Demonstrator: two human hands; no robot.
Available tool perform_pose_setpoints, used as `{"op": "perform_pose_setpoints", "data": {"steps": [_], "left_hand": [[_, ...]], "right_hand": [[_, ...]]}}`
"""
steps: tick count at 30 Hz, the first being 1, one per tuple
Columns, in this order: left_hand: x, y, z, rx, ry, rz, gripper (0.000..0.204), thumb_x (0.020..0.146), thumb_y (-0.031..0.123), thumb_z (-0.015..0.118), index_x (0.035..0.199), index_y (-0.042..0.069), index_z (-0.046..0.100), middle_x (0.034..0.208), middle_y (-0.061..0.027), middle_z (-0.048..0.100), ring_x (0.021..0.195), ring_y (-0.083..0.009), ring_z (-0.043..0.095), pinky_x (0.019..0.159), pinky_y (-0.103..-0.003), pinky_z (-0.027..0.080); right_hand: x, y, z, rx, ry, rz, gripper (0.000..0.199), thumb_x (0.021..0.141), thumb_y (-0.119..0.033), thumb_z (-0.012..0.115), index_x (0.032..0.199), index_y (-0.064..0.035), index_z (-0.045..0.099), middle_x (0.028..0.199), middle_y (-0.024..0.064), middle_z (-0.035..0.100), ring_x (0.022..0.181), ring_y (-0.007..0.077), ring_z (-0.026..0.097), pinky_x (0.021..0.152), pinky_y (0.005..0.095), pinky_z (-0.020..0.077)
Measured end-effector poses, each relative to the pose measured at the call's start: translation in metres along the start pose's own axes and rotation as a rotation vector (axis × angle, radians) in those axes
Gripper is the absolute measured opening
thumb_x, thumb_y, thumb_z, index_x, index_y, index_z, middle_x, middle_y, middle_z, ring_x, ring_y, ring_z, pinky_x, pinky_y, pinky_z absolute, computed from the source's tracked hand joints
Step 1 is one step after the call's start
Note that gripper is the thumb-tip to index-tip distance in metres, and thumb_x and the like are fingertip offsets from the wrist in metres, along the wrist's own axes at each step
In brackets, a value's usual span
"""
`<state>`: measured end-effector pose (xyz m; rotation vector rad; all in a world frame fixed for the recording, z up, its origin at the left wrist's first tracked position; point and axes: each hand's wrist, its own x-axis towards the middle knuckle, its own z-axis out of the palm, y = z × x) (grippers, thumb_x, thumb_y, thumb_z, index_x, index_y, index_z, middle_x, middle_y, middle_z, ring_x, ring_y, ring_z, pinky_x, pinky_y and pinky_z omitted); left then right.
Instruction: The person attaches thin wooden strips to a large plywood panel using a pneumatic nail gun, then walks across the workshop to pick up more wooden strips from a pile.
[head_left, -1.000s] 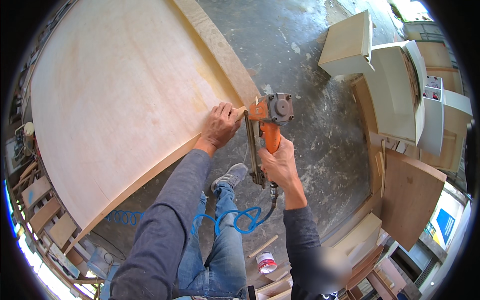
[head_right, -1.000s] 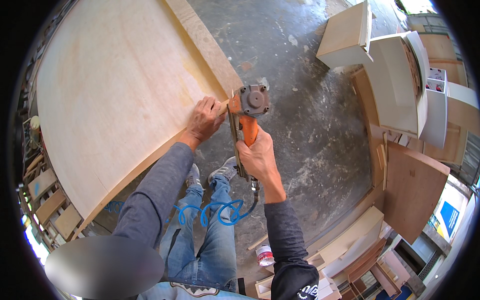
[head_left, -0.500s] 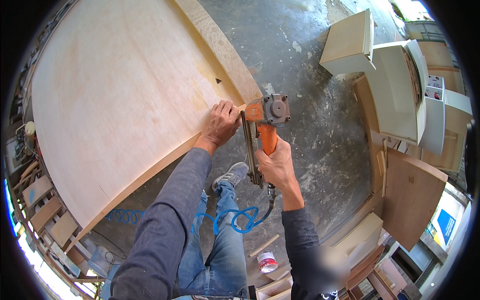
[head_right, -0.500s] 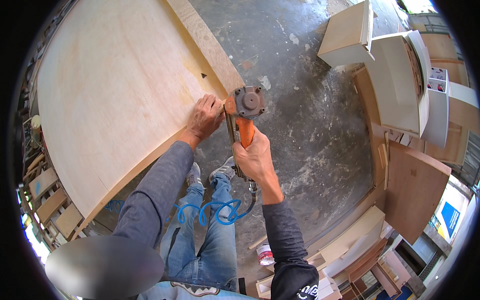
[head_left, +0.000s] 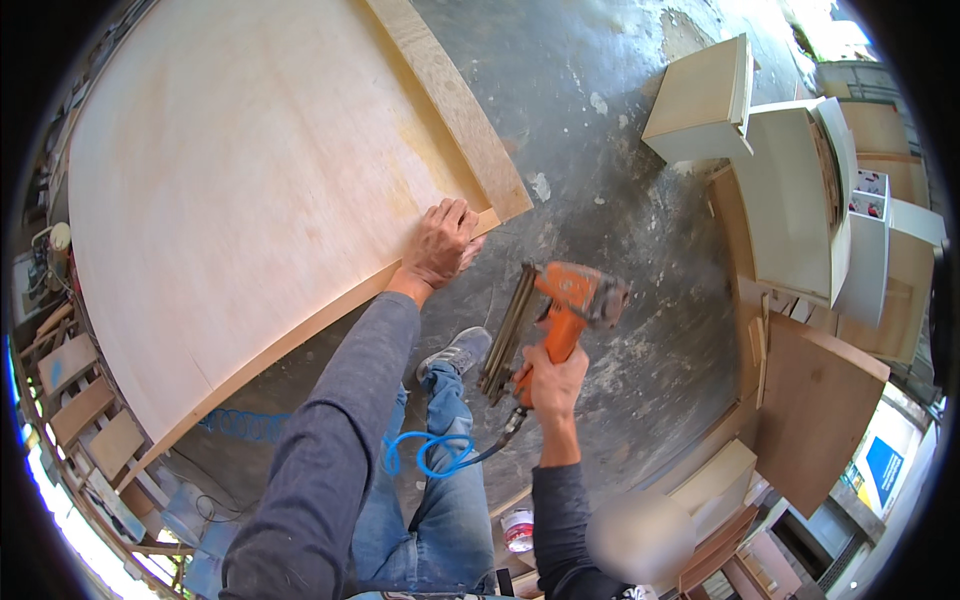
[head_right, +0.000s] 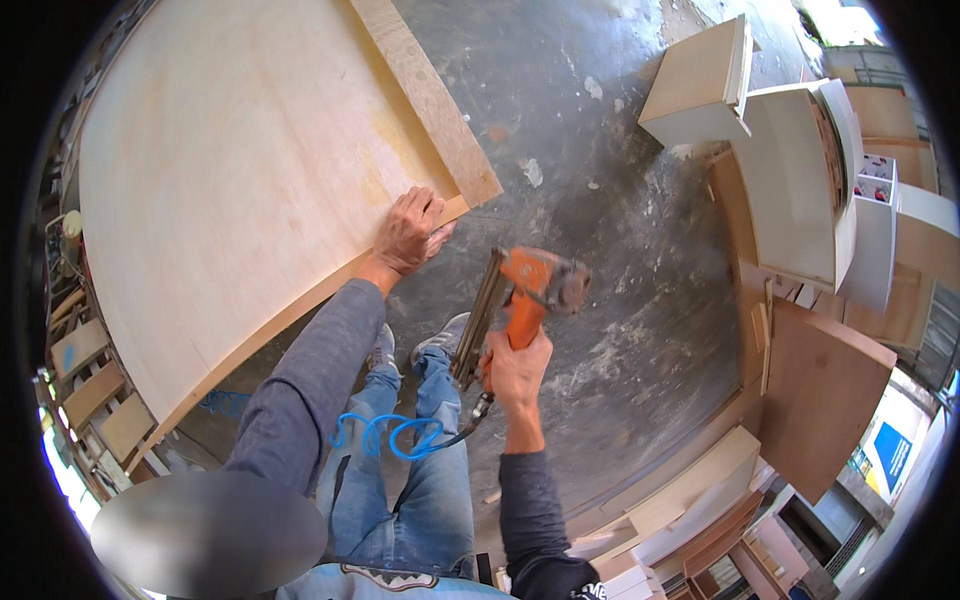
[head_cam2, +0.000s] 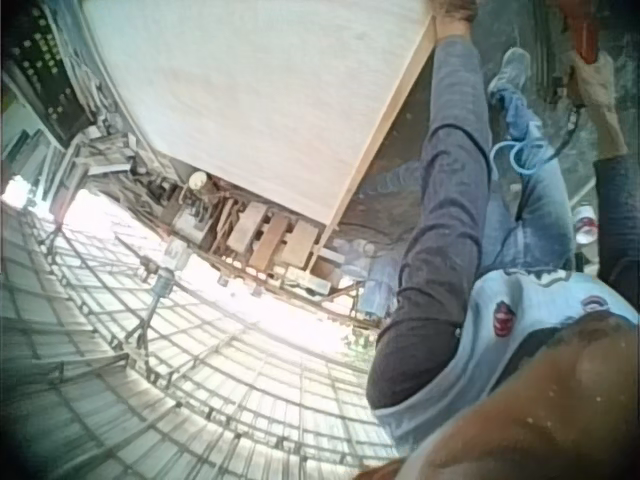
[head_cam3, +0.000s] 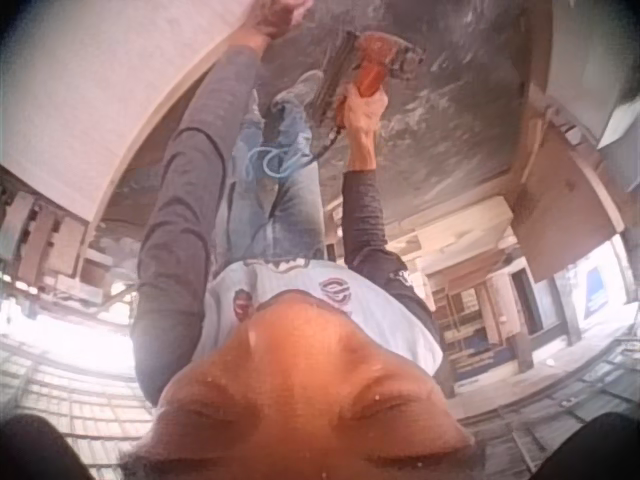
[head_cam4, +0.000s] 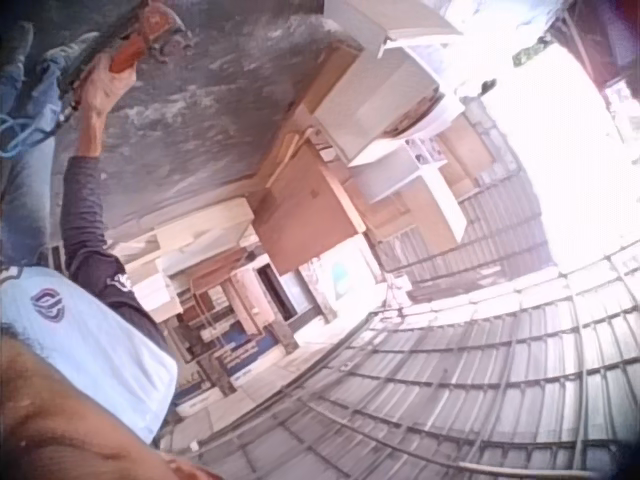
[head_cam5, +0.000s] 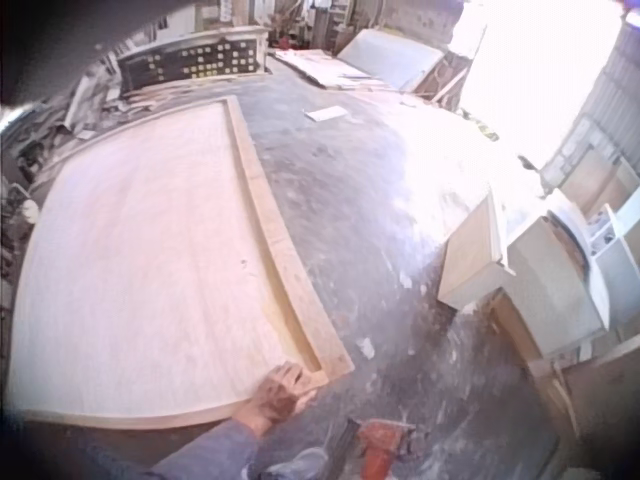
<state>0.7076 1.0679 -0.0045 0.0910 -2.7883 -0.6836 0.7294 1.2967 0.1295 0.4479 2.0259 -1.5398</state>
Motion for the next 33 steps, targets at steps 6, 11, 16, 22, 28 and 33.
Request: {"op": "perform_pose_setpoints", "data": {"steps": [6, 11, 16, 22, 28, 33], "left_hand": [[-0.034, -0.001, -0.024, -0.008, -0.008, -0.086, 0.053, 0.083, 0.019, 0.081, 0.129, 0.004, 0.06, 0.103, -0.0124, 0.06, 0.099, -0.0296, 0.06, 0.089, -0.041, 0.05], [-0.151, -0.034, -0.077, 0.093, 0.057, -0.183, 0.058, 0.079, 0.02, 0.084, 0.133, 0.008, 0.065, 0.101, -0.0096, 0.06, 0.093, -0.0289, 0.058, 0.086, -0.042, 0.049], [-0.234, -0.05, -0.12, 0.296, 0.029, -0.252, 0.067, 0.081, 0.014, 0.081, 0.144, 0.015, 0.061, 0.1, -0.0074, 0.056, 0.095, -0.0277, 0.056, 0.086, -0.042, 0.046], [-0.247, -0.048, -0.112, 0.336, 0.048, -0.286, 0.068, 0.086, 0.012, 0.076, 0.15, 0.016, 0.055, 0.105, -0.0079, 0.053, 0.102, -0.0276, 0.053, 0.091, -0.043, 0.043], [-0.247, -0.055, -0.107, 0.377, 0.038, -0.219, 0.068, 0.088, 0.016, 0.075, 0.152, 0.014, 0.053, 0.101, -0.0073, 0.052, 0.097, -0.0268, 0.052, 0.089, -0.042, 0.043], [-0.249, -0.056, -0.105, 0.416, 0.061, -0.2, 0.07, 0.09, 0.017, 0.073, 0.155, 0.015, 0.049, 0.1, -0.007, 0.051, 0.096, -0.0258, 0.051, 0.089, -0.041, 0.043]], "right_hand": [[-0.035, 0.094, -0.031, 0.042, 0.026, 0.219, 0.023, 0.086, 0.001, 0.06, 0.108, 0.0037, 0.057, 0.067, 0.0068, 0.057, 0.047, 0.0184, 0.059, 0.043, 0.0341, 0.0512], [-0.065, 0.12, -0.044, -0.015, -0.049, 0.275, 0.021, 0.085, 0.0, 0.061, 0.105, 0.0039, 0.057, 0.067, 0.0063, 0.058, 0.049, 0.0176, 0.061, 0.045, 0.0321, 0.0508], [-0.059, 0.122, -0.038, 0.028, -0.046, 0.229, 0.028, 0.084, 0.002, 0.061, 0.112, 0.0045, 0.057, 0.068, 0.0065, 0.059, 0.05, 0.0179, 0.061, 0.045, 0.0324, 0.0507], [-0.039, 0.102, -0.017, 0.013, -0.059, 0.118, 0.033, 0.083, 0.002, 0.061, 0.116, 0.0042, 0.057, 0.07, 0.007, 0.058, 0.05, 0.0192, 0.059, 0.049, 0.0359, 0.0522], [-0.039, 0.07, 0.004, -0.011, -0.124, -0.027, 0.033, 0.085, 0.001, 0.061, 0.118, 0.0046, 0.059, 0.07, 0.0061, 0.058, 0.051, 0.0172, 0.059, 0.051, 0.0344, 0.0523], [-0.038, 0.031, 0.015, -0.066, -0.209, -0.104, 0.034, 0.086, 0.001, 0.061, 0.12, 0.0064, 0.059, 0.068, 0.0067, 0.058, 0.05, 0.0169, 0.058, 0.05, 0.0334, 0.0501]]}}
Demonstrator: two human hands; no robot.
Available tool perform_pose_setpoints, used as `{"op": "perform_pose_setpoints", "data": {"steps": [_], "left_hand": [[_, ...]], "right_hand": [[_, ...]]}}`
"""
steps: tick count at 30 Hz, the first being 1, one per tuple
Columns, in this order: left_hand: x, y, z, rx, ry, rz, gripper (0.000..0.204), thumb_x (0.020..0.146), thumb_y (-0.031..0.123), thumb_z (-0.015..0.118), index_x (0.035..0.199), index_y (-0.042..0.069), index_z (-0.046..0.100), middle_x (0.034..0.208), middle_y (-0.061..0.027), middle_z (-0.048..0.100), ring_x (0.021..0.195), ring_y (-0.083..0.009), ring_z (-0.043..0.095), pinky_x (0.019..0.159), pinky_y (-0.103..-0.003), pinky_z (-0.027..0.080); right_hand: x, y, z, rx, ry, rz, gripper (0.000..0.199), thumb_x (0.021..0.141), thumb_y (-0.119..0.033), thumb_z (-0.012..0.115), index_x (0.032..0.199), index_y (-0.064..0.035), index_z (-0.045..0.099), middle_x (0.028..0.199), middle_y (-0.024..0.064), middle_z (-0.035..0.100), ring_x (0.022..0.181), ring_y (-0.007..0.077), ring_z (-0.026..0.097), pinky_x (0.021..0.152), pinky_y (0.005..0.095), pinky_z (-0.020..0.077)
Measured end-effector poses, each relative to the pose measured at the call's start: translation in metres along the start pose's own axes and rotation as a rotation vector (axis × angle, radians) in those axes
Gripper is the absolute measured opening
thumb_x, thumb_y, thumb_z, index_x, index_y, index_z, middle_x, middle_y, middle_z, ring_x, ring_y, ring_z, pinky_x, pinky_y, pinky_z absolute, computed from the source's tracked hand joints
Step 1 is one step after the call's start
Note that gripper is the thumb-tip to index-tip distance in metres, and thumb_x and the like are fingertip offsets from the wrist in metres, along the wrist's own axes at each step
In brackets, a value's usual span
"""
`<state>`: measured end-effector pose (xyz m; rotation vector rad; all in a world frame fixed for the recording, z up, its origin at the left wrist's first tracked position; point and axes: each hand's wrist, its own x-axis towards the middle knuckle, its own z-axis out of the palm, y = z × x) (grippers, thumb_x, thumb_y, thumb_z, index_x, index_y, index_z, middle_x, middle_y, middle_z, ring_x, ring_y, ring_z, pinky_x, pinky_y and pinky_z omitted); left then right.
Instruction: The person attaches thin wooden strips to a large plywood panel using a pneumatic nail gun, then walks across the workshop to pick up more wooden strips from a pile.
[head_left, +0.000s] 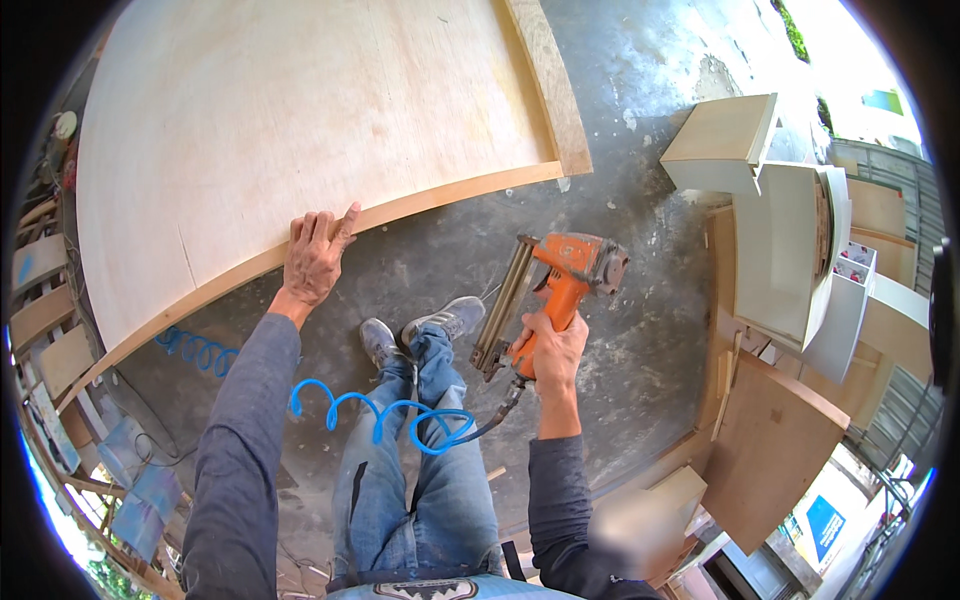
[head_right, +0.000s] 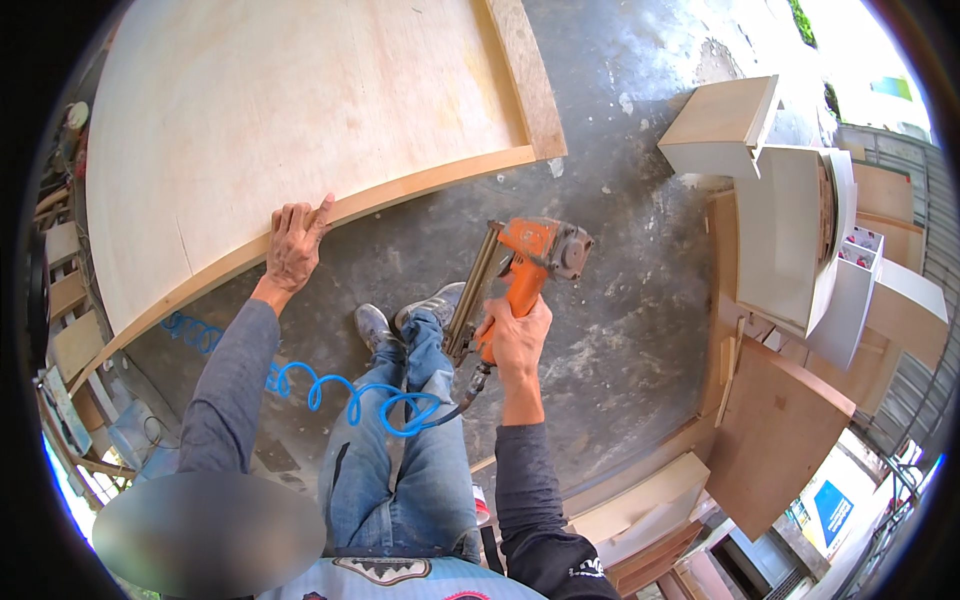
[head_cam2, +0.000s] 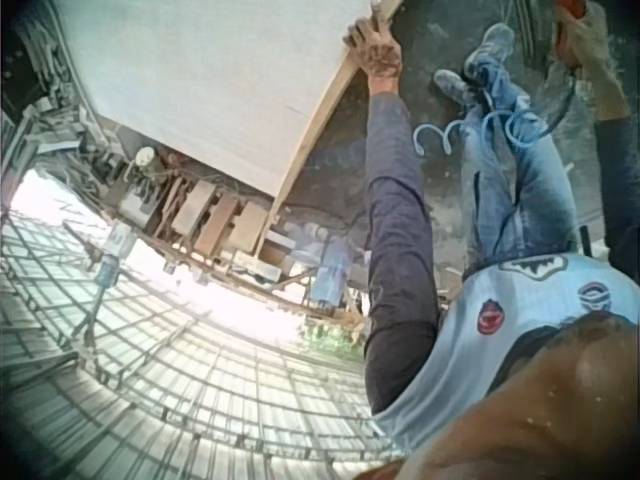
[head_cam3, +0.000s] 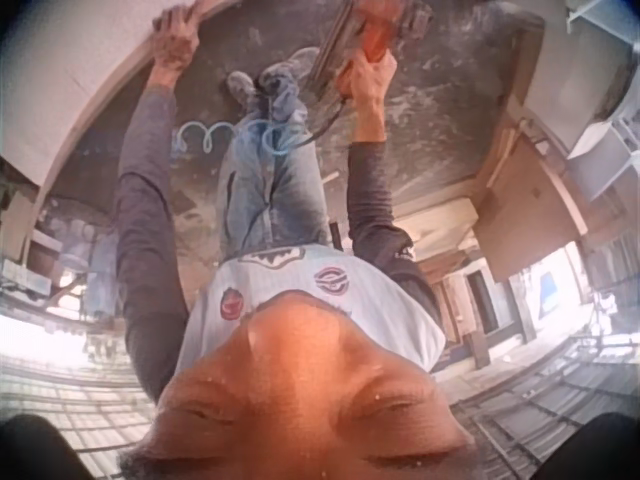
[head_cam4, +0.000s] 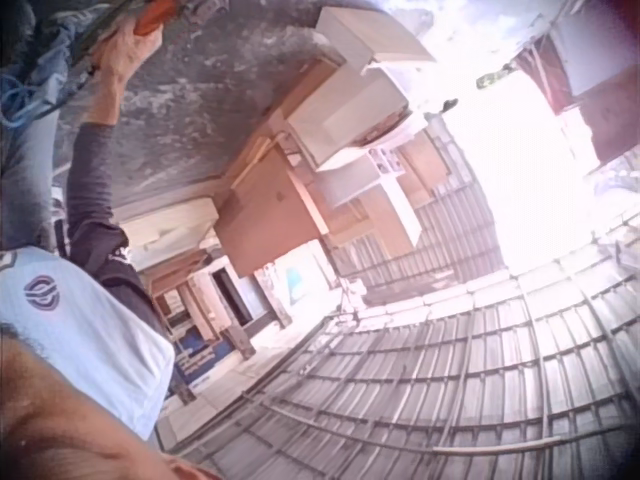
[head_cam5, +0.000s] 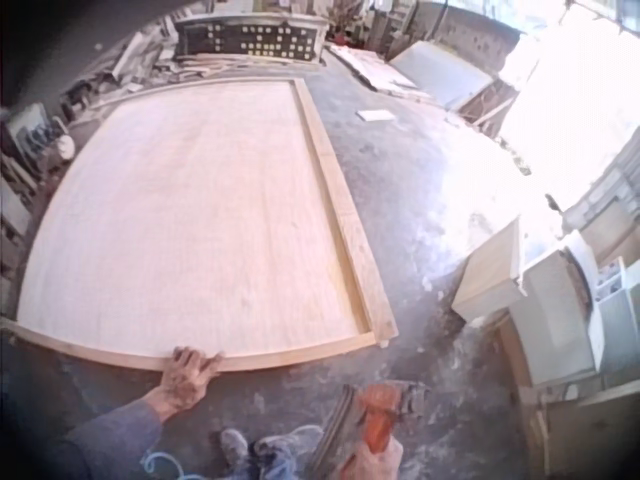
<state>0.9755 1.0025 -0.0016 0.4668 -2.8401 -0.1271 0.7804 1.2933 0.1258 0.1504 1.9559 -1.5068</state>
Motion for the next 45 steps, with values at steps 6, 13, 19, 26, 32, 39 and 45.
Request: {"op": "perform_pose_setpoints", "data": {"steps": [6, 13, 19, 26, 32, 39, 45], "left_hand": [[-0.008, -0.001, 0.008, 0.081, -0.054, 0.026, 0.072, 0.089, 0.007, 0.064, 0.158, 0.009, 0.043, 0.106, -0.009, 0.052, 0.1, -0.0269, 0.051, 0.093, -0.043, 0.042], [-0.001, 0.006, -0.005, 0.139, -0.135, 0.054, 0.075, 0.085, 0.002, 0.058, 0.158, 0.0, 0.039, 0.105, -0.0099, 0.05, 0.097, -0.0277, 0.049, 0.093, -0.043, 0.041], [0.001, 0.005, -0.009, 0.195, -0.235, 0.049, 0.073, 0.088, 0.008, 0.059, 0.158, 0.001, 0.037, 0.109, -0.008, 0.05, 0.103, -0.0257, 0.05, 0.093, -0.042, 0.043], [0.005, 0.006, -0.009, 0.18, -0.205, 0.051, 0.07, 0.088, 0.007, 0.059, 0.156, 0.001, 0.041, 0.107, -0.0073, 0.051, 0.102, -0.0246, 0.05, 0.09, -0.039, 0.044], [0.004, 0.004, -0.01, 0.171, -0.2, 0.049, 0.07, 0.088, 0.006, 0.059, 0.155, 0.001, 0.042, 0.106, -0.0068, 0.051, 0.102, -0.024, 0.05, 0.09, -0.038, 0.044], [0.004, 0.006, -0.01, 0.153, -0.211, 0.033, 0.07, 0.088, 0.006, 0.059, 0.155, 0.001, 0.042, 0.107, -0.0065, 0.051, 0.102, -0.0234, 0.051, 0.09, -0.038, 0.044], [0.004, 0.005, -0.01, 0.174, -0.205, 0.038, 0.069, 0.088, 0.006, 0.06, 0.155, 0.002, 0.044, 0.106, -0.0063, 0.052, 0.101, -0.0232, 0.051, 0.091, -0.038, 0.044]], "right_hand": [[0.029, -0.054, 0.009, -0.113, -0.071, -0.085, 0.03, 0.087, -0.001, 0.06, 0.115, 0.0084, 0.059, 0.065, 0.0048, 0.058, 0.049, 0.0144, 0.056, 0.048, 0.0313, 0.0482], [0.053, -0.073, 0.021, -0.201, -0.114, -0.07, 0.025, 0.086, -0.002, 0.059, 0.109, 0.0058, 0.061, 0.064, 0.0036, 0.056, 0.047, 0.0127, 0.056, 0.047, 0.0301, 0.0506], [0.051, -0.068, 0.031, -0.221, -0.207, -0.089, 0.029, 0.088, -0.001, 0.059, 0.116, 0.0082, 0.06, 0.064, 0.0028, 0.055, 0.047, 0.0127, 0.056, 0.046, 0.0292, 0.0495], [0.052, -0.062, 0.038, -0.272, -0.239, -0.087, 0.032, 0.088, -0.003, 0.058, 0.118, 0.0083, 0.063, 0.067, 0.0022, 0.055, 0.05, 0.0117, 0.057, 0.049, 0.0308, 0.0525], [0.048, -0.063, 0.041, -0.29, -0.241, -0.089, 0.034, 0.088, -0.004, 0.058, 0.12, 0.0079, 0.062, 0.066, 0.0019, 0.054, 0.051, 0.0117, 0.057, 0.049, 0.0309, 0.0524], [0.047, -0.062, 0.04, -0.313, -0.238, -0.104, 0.033, 0.089, -0.004, 0.058, 0.119, 0.0076, 0.062, 0.066, 0.0017, 0.054, 0.05, 0.0118, 0.057, 0.049, 0.0308, 0.0519], [0.045, -0.064, 0.04, -0.32, -0.249, -0.092, 0.025, 0.089, -0.005, 0.059, 0.111, 0.0063, 0.061, 0.067, 0.0012, 0.052, 0.05, 0.0116, 0.056, 0.048, 0.0304, 0.0508]]}}
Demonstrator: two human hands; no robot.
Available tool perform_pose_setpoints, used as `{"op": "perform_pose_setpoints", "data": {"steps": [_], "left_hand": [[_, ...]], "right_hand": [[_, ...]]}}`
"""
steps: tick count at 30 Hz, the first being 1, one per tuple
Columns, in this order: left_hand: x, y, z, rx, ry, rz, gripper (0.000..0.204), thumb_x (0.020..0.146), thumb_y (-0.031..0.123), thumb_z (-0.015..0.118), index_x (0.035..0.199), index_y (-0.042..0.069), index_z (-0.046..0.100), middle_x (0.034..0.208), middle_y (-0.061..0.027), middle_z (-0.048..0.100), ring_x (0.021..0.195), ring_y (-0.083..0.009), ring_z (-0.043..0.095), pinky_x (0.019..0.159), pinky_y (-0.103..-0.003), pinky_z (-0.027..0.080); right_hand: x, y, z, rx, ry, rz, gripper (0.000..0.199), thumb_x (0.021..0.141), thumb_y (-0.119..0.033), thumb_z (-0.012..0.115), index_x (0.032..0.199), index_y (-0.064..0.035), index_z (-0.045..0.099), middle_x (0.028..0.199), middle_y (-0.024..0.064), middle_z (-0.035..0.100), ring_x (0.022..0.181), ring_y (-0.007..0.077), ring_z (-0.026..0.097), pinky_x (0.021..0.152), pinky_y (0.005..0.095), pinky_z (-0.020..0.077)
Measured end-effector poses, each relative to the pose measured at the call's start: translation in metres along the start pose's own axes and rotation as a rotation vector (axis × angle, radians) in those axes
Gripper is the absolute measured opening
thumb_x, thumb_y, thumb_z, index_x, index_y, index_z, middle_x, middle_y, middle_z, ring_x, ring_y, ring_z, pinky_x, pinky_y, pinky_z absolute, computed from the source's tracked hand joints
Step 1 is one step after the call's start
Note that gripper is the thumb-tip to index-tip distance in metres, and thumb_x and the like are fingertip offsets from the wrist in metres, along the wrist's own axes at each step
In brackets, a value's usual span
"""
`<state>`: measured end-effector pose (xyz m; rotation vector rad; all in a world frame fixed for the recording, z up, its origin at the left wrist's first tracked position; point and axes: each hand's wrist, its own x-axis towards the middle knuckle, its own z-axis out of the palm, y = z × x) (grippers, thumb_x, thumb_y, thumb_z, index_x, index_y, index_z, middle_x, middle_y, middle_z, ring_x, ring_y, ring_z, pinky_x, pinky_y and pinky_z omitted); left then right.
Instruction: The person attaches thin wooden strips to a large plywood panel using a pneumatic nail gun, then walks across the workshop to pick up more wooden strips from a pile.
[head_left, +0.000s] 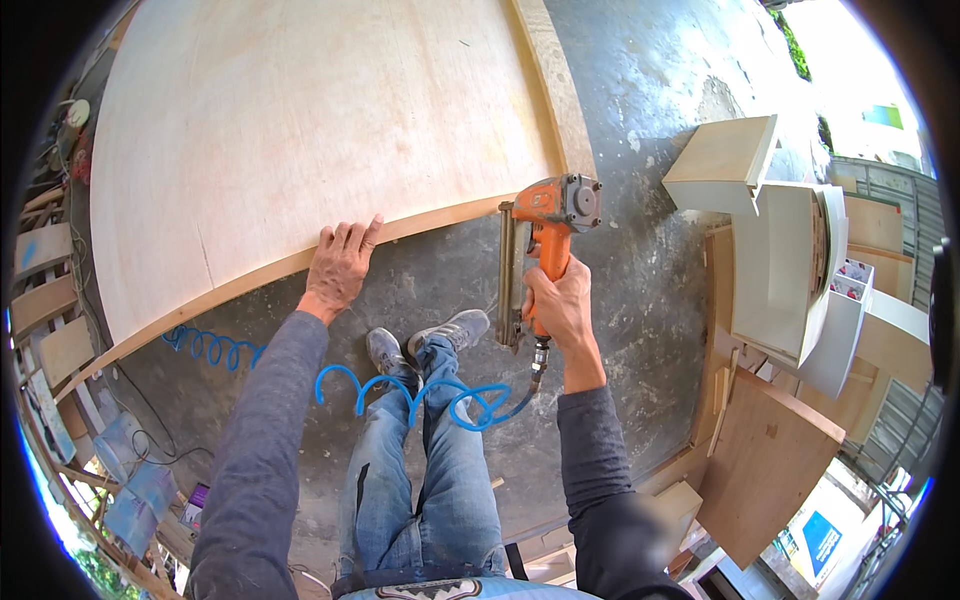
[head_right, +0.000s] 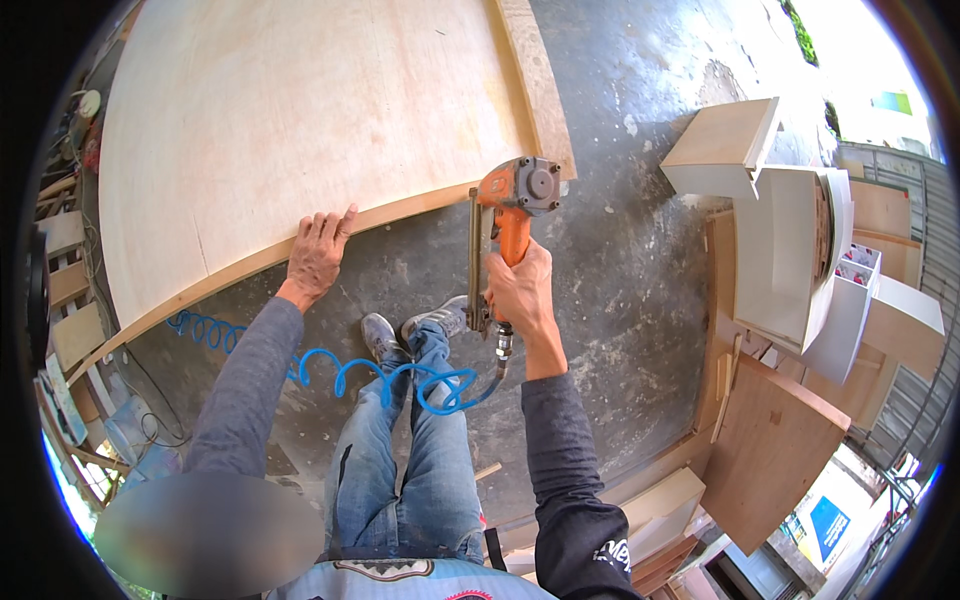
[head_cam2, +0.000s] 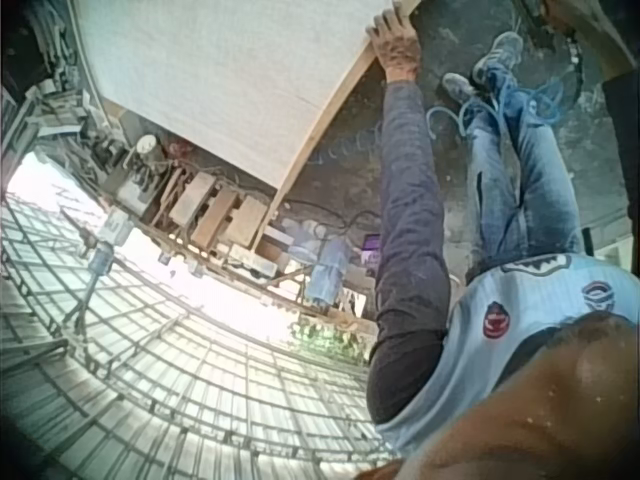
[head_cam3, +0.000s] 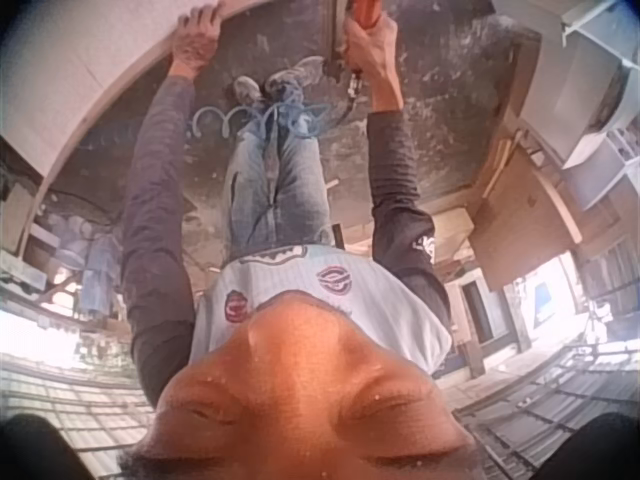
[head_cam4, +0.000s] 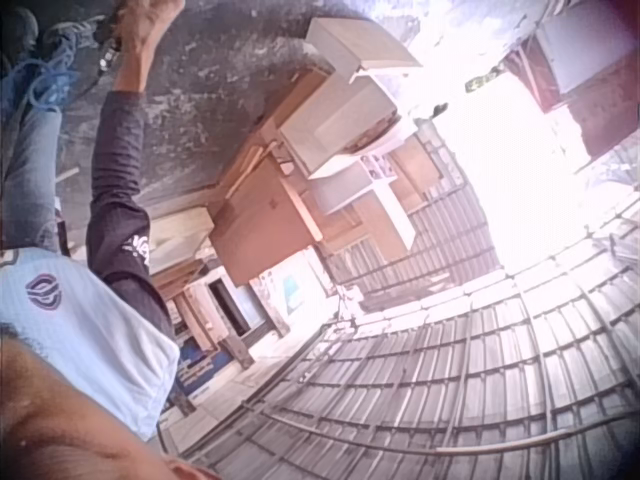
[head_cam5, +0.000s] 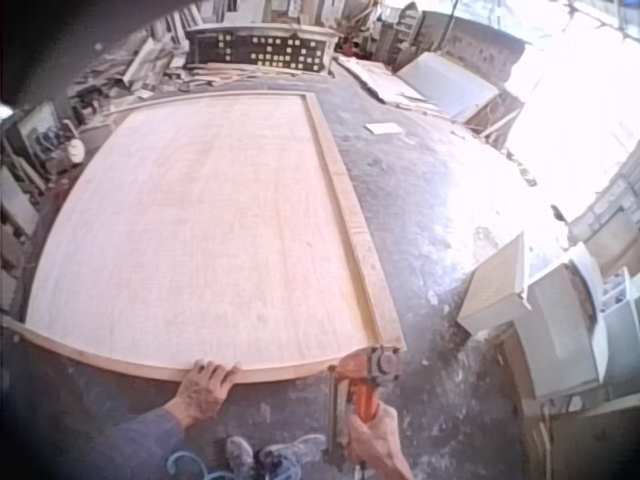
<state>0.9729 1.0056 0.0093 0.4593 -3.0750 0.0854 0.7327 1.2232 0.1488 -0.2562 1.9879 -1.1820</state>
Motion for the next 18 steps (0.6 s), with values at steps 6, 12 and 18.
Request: {"op": "perform_pose_setpoints", "data": {"steps": [6, 12, 18], "left_hand": [[0.003, 0.001, -0.002, -0.048, 0.052, 0.003, 0.068, 0.085, 0.005, 0.058, 0.152, 0.0, 0.047, 0.104, -0.0081, 0.052, 0.099, -0.0256, 0.051, 0.091, -0.039, 0.043], [0.005, 0.003, -0.002, -0.055, 0.072, -0.002, 0.068, 0.086, 0.006, 0.057, 0.153, 0.001, 0.047, 0.104, -0.0079, 0.052, 0.099, -0.0252, 0.051, 0.09, -0.039, 0.043], [0.002, 0.001, 0.0, -0.078, 0.062, -0.01, 0.068, 0.086, 0.005, 0.057, 0.154, 0.002, 0.046, 0.105, -0.0077, 0.052, 0.099, -0.025, 0.051, 0.09, -0.039, 0.043]], "right_hand": [[-0.001, 0.0, 0.011, -0.02, -0.015, 0.009, 0.027, 0.088, -0.002, 0.058, 0.113, 0.0077, 0.06, 0.068, 0.0019, 0.054, 0.048, 0.0112, 0.056, 0.046, 0.0294, 0.0491], [-0.002, 0.0, 0.011, 0.017, -0.015, 0.011, 0.029, 0.088, -0.002, 0.058, 0.115, 0.0082, 0.06, 0.068, 0.0016, 0.054, 0.048, 0.011, 0.056, 0.046, 0.0288, 0.0485], [-0.002, 0.003, 0.013, 0.008, -0.012, 0.003, 0.029, 0.087, 0.0, 0.057, 0.115, 0.0094, 0.06, 0.069, 0.003, 0.056, 0.047, 0.0113, 0.056, 0.045, 0.0284, 0.049]]}}
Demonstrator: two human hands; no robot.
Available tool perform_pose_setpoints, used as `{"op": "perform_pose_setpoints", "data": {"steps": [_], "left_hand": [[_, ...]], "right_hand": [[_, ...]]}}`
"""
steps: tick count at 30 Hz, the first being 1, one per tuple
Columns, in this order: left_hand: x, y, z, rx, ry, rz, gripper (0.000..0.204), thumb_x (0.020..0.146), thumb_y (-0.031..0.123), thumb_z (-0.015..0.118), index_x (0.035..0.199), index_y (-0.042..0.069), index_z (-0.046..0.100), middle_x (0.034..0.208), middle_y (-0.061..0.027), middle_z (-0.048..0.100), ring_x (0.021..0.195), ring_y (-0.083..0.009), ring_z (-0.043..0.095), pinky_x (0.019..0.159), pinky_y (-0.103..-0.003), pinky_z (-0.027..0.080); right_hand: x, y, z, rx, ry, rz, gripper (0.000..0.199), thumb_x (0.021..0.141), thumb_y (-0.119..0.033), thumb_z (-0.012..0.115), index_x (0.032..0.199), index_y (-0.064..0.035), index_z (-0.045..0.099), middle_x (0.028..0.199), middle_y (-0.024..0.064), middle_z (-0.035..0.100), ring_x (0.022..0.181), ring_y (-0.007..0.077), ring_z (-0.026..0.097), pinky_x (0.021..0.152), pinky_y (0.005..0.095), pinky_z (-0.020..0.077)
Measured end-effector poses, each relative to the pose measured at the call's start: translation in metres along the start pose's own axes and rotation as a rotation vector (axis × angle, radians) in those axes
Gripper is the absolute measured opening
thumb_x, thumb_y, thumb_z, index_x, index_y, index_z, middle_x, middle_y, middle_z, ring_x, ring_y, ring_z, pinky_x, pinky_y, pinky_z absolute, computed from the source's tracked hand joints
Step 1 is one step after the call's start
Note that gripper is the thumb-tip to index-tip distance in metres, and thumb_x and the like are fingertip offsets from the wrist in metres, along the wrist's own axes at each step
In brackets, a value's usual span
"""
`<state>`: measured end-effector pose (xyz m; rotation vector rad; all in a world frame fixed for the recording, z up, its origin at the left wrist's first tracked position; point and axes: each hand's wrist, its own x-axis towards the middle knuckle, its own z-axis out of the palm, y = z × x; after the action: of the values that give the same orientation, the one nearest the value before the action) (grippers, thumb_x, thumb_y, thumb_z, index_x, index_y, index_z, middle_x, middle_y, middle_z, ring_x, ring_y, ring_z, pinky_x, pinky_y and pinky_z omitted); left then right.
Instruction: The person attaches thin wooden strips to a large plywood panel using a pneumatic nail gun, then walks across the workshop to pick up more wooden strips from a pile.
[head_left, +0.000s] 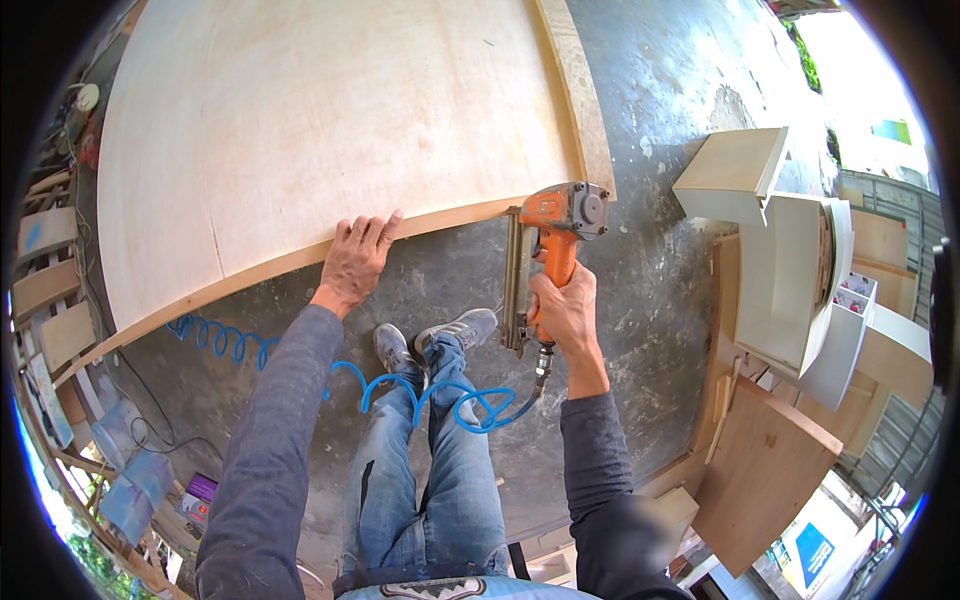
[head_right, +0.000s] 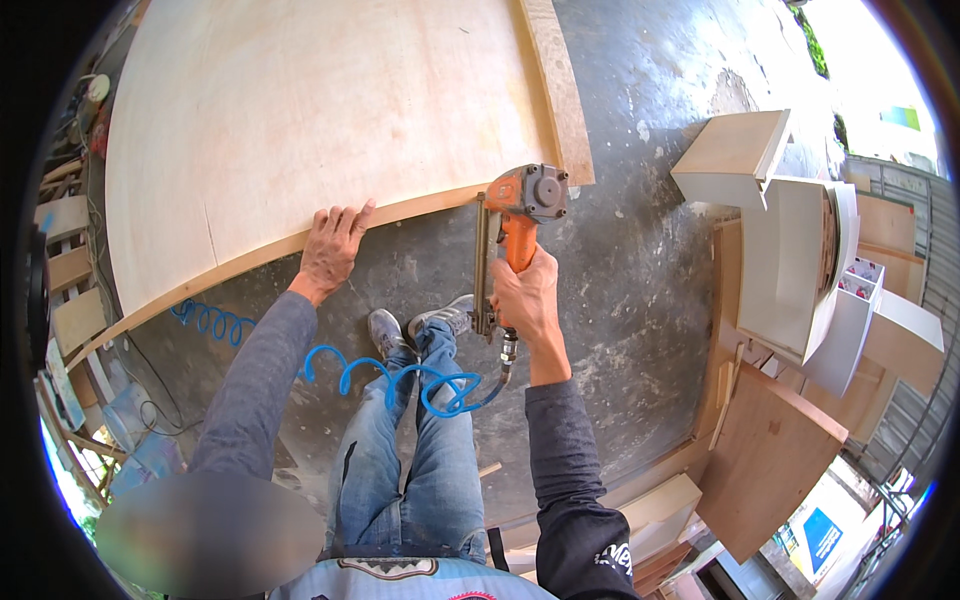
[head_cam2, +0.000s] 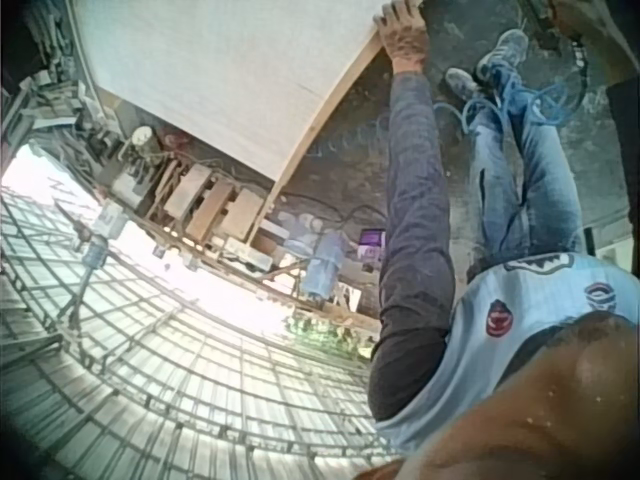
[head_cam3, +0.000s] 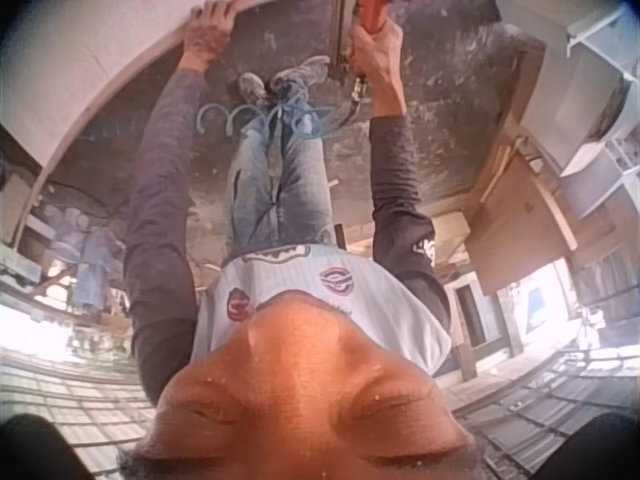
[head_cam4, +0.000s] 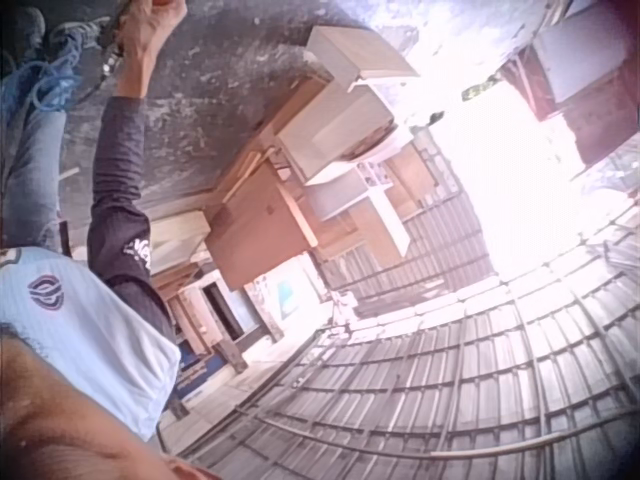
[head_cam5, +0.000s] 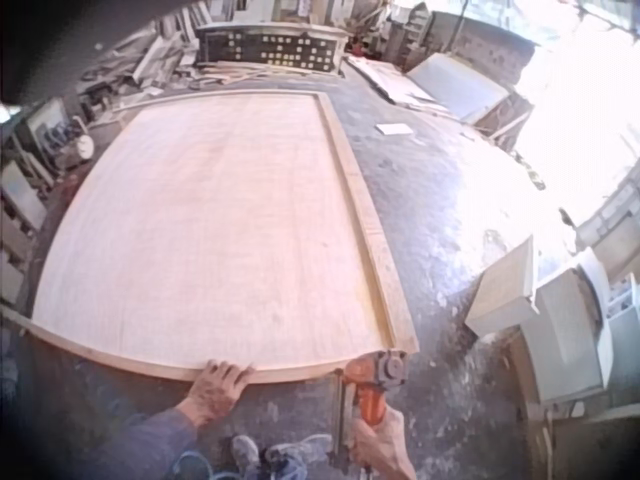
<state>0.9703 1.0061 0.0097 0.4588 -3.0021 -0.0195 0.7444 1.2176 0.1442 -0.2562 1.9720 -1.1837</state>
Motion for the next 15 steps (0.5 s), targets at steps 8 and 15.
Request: {"op": "perform_pose_setpoints", "data": {"steps": [8, 15], "left_hand": [[0.003, 0.005, 0.001, 0.023, 0.005, -0.01, 0.065, 0.088, 0.006, 0.057, 0.152, 0.004, 0.048, 0.106, -0.0054, 0.052, 0.1, -0.0229, 0.052, 0.089, -0.039, 0.043], [0.002, 0.002, 0.003, -0.065, 0.048, -0.037, 0.069, 0.083, 0.002, 0.059, 0.151, 0.004, 0.05, 0.105, -0.0075, 0.053, 0.099, -0.0256, 0.052, 0.091, -0.04, 0.042]], "right_hand": [[-0.014, 0.002, 0.016, 0.019, -0.02, 0.024, 0.029, 0.087, 0.0, 0.058, 0.115, 0.0099, 0.06, 0.069, 0.0031, 0.06, 0.048, 0.0115, 0.058, 0.045, 0.0276, 0.0481], [-0.023, -0.009, 0.057, -0.028, -0.162, 0.065, 0.033, 0.088, -0.004, 0.059, 0.119, 0.0072, 0.06, 0.068, 0.0024, 0.059, 0.05, 0.0103, 0.058, 0.047, 0.0276, 0.0483]]}}
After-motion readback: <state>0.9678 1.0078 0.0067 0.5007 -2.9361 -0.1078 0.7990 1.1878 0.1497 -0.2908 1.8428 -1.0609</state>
